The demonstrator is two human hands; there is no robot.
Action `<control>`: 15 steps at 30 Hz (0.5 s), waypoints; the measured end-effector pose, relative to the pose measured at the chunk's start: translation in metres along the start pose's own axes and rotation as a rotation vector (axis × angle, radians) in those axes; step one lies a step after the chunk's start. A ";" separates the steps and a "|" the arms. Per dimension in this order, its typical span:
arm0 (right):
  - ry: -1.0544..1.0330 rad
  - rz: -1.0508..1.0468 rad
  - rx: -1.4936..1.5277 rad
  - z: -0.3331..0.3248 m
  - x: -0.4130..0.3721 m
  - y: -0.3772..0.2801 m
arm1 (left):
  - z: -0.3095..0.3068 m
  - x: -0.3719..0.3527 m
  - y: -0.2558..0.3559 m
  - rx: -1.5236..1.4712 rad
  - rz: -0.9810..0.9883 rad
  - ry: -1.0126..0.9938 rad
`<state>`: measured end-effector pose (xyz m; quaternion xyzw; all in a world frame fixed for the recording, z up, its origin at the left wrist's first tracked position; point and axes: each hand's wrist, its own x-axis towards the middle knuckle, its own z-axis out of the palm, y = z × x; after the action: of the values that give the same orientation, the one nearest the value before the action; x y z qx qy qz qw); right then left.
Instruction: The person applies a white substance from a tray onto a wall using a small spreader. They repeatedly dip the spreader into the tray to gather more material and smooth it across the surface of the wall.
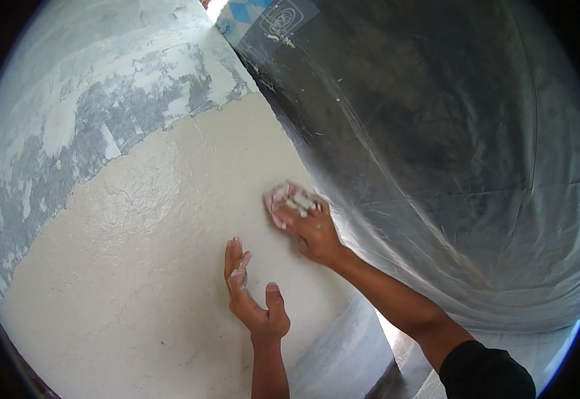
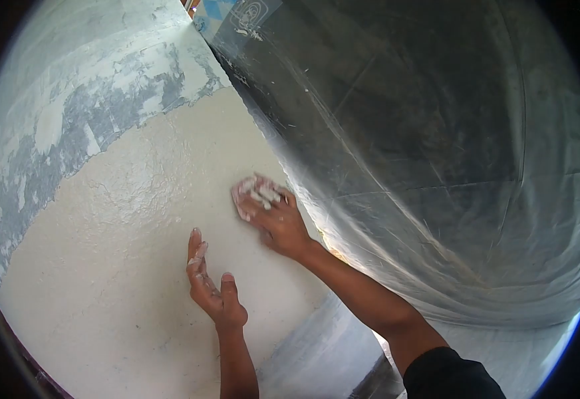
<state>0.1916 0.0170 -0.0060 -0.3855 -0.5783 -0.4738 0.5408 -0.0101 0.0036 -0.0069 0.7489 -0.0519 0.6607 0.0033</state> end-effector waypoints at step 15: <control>0.135 0.064 0.029 0.001 0.033 0.002 | 0.008 0.001 0.001 0.011 0.033 -0.010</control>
<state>0.1899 0.0161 0.0270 -0.3631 -0.5347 -0.4727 0.5991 -0.0019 0.0014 -0.0067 0.7511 -0.0604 0.6573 -0.0120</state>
